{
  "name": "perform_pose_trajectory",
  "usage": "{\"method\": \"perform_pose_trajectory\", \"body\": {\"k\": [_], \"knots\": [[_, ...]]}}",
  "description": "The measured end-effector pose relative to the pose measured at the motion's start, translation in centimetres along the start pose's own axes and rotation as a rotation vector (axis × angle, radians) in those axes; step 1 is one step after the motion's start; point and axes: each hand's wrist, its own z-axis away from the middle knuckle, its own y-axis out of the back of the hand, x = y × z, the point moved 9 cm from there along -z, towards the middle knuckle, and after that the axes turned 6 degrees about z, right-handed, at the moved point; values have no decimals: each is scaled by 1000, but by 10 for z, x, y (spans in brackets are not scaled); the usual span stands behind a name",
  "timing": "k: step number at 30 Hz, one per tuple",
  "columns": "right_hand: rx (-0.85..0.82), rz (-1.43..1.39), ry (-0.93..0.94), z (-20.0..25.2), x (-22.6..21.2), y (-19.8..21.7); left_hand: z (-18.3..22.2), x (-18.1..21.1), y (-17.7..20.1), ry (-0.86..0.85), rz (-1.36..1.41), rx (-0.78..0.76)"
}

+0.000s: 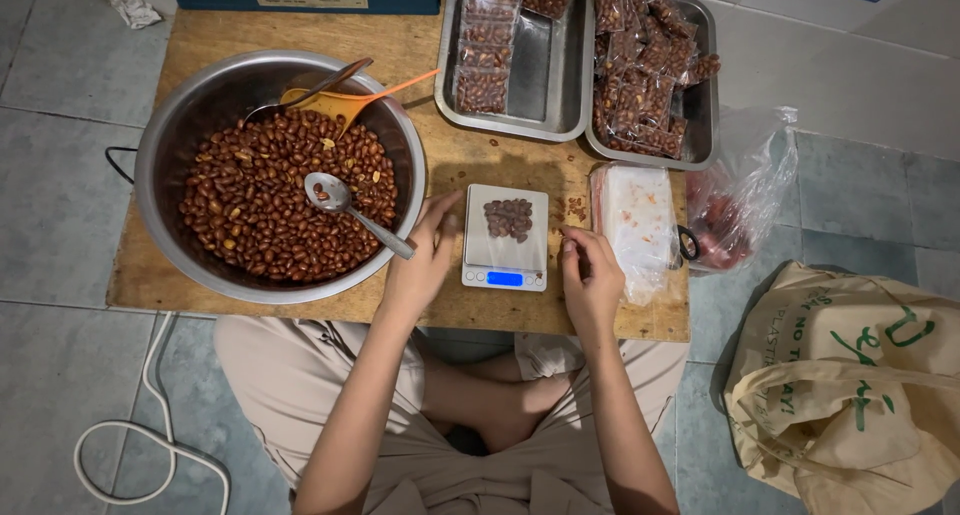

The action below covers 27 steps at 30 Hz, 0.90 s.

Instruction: Manually filling small plastic bags with roasted peanuts from a large bowl and weighing them on a digital scale for portioning.

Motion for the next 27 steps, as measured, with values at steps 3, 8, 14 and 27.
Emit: {"method": "perform_pose_trajectory", "body": {"k": [3, 8, 14, 27], "knots": [[3, -5, 25, 1, 4, -2, -1, 3, 0, 2, 39, -9], [-37, -63, 172, 7, 13, -16, 0, 16, -11, -186, -9, -91], [-78, -113, 276, 17, 38, -37, 5, 11, -17, -395, -133, -36], [-44, -441, 171, -31, -47, -16, -22, 26, -18, -290, 266, 22]]}}
